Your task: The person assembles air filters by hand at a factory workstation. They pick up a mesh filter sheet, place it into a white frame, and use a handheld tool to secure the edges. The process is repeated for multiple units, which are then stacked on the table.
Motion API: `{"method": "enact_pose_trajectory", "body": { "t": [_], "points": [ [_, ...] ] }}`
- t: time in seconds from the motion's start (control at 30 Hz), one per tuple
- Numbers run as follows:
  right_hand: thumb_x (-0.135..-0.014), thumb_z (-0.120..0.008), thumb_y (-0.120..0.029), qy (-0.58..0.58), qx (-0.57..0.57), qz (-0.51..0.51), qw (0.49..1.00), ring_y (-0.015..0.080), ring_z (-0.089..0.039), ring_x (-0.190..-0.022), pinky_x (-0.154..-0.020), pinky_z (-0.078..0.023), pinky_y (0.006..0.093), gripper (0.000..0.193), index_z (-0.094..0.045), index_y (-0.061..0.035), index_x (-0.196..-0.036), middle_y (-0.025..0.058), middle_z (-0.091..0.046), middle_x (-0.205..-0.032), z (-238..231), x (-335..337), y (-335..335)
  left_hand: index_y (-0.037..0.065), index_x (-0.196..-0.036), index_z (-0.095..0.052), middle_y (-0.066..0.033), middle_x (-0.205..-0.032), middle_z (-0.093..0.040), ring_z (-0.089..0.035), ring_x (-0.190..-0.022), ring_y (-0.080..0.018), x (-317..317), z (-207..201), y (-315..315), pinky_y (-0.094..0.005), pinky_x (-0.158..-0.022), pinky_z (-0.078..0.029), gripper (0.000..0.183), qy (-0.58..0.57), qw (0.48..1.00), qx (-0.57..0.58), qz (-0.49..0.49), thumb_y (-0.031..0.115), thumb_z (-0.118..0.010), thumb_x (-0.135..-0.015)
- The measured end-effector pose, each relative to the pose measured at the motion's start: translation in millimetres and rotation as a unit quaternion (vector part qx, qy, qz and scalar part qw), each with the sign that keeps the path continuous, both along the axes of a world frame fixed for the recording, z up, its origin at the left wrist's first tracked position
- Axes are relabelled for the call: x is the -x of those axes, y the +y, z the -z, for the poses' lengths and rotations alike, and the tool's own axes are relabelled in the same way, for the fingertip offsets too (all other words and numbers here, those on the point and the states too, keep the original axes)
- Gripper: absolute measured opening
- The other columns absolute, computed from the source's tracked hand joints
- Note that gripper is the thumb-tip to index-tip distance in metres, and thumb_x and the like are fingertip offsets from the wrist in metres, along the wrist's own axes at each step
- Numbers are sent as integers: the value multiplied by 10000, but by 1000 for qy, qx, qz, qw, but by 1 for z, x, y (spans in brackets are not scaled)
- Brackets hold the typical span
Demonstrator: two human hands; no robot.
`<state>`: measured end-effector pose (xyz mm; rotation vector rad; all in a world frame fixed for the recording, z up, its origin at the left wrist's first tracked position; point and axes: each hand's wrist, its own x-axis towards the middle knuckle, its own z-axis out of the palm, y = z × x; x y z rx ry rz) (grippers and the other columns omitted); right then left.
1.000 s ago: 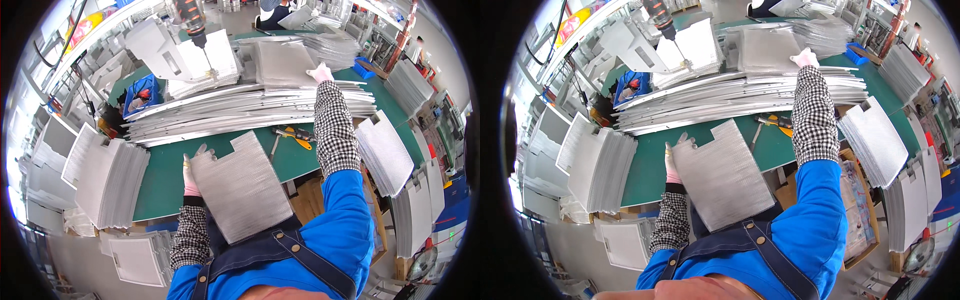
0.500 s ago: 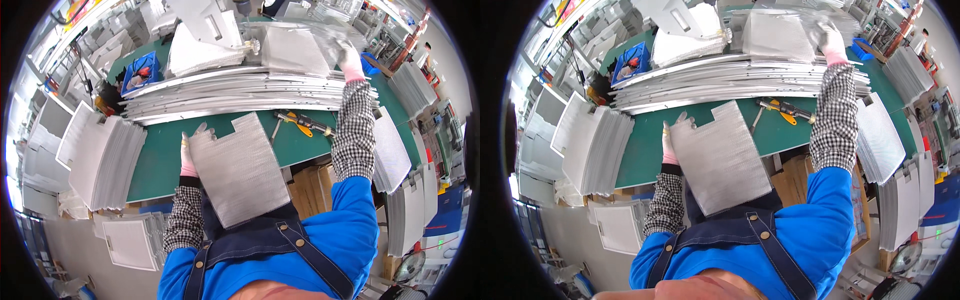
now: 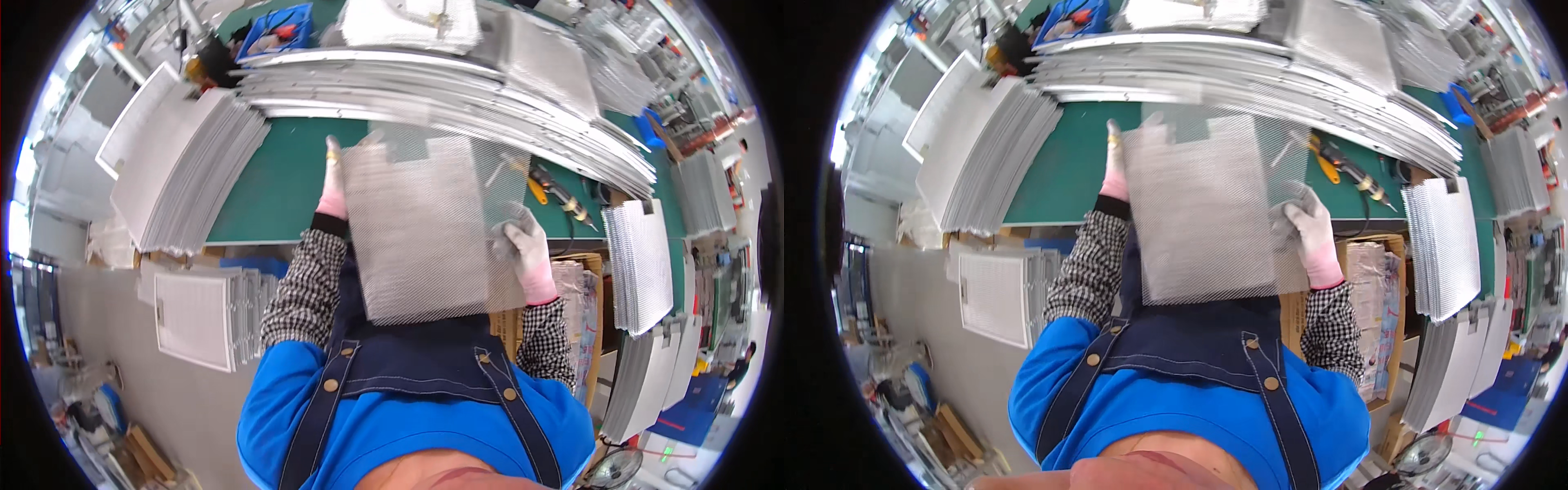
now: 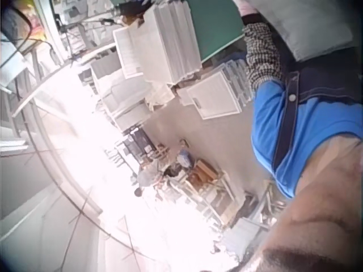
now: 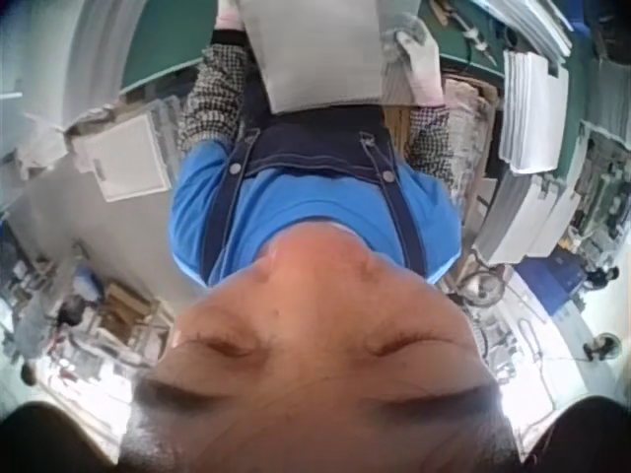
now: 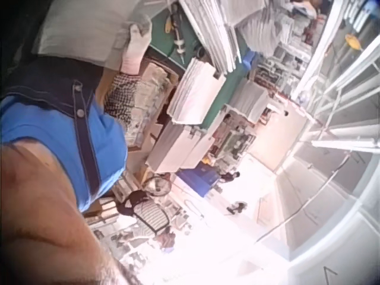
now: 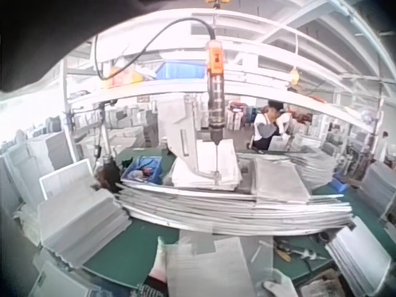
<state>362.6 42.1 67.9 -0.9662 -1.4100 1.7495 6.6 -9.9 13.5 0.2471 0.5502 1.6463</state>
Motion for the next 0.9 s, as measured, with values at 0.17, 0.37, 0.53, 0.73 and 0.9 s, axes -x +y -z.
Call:
{"method": "enact_pose_trajectory", "body": {
  "t": [0.17,0.37,0.53,0.73,0.9],
  "points": [
    [-905,-545,-11,-61,41,-103,992,150,-663,-863,-738,-558,271,473,-492,81,-1365,117,-679,-1064,8,27,-12,45,-1588,-213,-234,-1289,-551,-602,-1081,-323,7,14,5,-500,-934,-571,1182,-38,996,-79,33,902,-417,-800],
    [-891,-503,75,-74,75,-104,989,176,-661,-1006,-921,-532,301,493,-491,79,-1384,138,-634,-1255,17,29,-1,-3,-1548,-251,-251,-1276,-556,-606,-1082,-323,4,9,2,-500,-915,-581,1200,-70,991,-108,26,892,-475,-780],
    [-891,-512,79,-65,68,-83,992,172,-659,-997,-843,-554,289,470,-509,77,-1360,134,-645,-1229,20,25,-3,-21,-1490,-365,-247,-1287,-576,-607,-1111,-328,5,11,-2,-505,-925,-575,1150,-72,989,-125,29,877,-509,-787],
    [-924,-544,8,-146,21,-63,987,186,-695,-902,-724,-589,315,410,-523,68,-1329,148,-671,-1148,24,19,-12,21,-1509,-400,-215,-1325,-588,-595,-1135,-321,-7,0,3,-499,-1015,-502,1006,-39,998,-52,13,805,-482,-883],
    [-951,-642,-167,-256,-69,-172,949,177,-696,-806,-737,-583,353,355,-573,-6,-1260,128,-692,-985,-2,6,-3,3,-1534,-353,-172,-1319,-596,-564,-1131,-292,16,15,-14,-454,-1016,-481,1023,2,995,-96,10,722,-618,-856]
  ]
}}
